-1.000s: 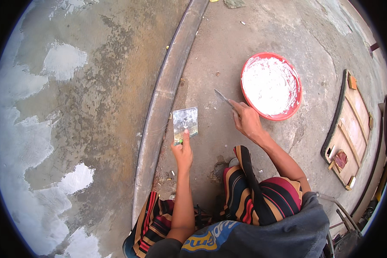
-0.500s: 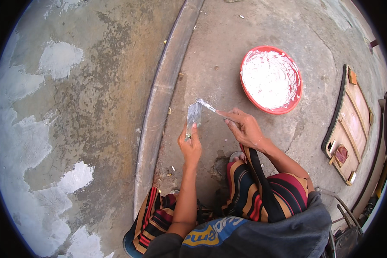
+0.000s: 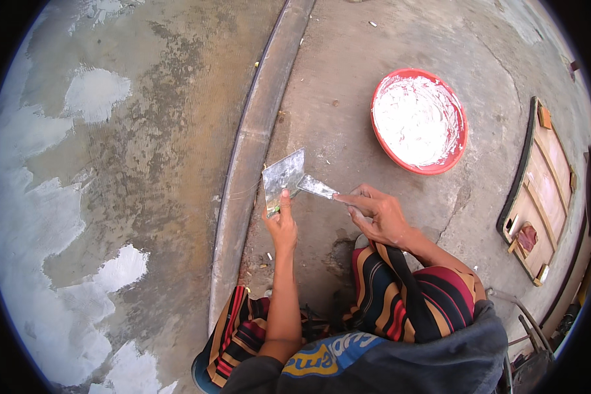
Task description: The person scoops white plaster from a red basin using a small trowel and applies it to a concrete wall with a larger trowel. They repeatedly smooth and spread the plaster across the surface.
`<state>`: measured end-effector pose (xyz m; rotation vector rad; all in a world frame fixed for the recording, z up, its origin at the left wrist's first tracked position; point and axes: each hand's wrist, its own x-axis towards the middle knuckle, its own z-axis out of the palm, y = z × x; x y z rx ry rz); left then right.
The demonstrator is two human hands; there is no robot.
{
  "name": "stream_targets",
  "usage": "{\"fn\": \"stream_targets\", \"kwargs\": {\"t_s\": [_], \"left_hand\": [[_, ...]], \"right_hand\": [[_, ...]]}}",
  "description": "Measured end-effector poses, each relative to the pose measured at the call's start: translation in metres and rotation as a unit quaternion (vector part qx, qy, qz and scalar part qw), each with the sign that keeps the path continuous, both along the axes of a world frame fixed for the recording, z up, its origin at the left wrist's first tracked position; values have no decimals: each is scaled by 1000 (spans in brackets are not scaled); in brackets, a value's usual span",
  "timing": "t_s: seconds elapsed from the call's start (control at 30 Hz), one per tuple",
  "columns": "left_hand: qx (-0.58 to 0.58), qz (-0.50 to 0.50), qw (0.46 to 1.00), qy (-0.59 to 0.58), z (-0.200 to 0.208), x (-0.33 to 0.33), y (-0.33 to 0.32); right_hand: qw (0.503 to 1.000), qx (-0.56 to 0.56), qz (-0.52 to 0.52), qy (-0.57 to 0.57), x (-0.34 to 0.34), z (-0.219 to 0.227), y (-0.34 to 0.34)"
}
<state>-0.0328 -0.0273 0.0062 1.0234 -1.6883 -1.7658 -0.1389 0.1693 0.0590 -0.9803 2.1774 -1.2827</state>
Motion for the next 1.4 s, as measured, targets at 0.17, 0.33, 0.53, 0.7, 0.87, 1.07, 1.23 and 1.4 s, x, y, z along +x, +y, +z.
{"fn": "stream_targets", "kwargs": {"t_s": [0.17,0.33,0.53,0.7,0.87,1.07,1.23,1.4], "left_hand": [[89,-14,995,38,6,-2,1],[157,-48,982,89,17,-9,14],[104,-76,990,54,18,-11,31],[118,9,992,38,17,-13,-1],[167,0,985,33,15,-15,6],[169,-29,985,37,9,-15,10],[0,-274,957,-90,-6,-7,44],[-50,-120,988,-79,31,-11,11]], "right_hand": [[986,-75,-57,141,-15,5,5],[979,-177,-90,41,-29,10,3],[752,-236,-86,-610,-31,5,-2],[909,-76,-101,-398,-9,-28,23],[989,-43,-104,92,-16,-7,13],[990,62,-53,118,-5,-11,7],[982,-12,-138,130,-36,-14,-17],[965,-121,-169,162,-26,-6,-16]]}}
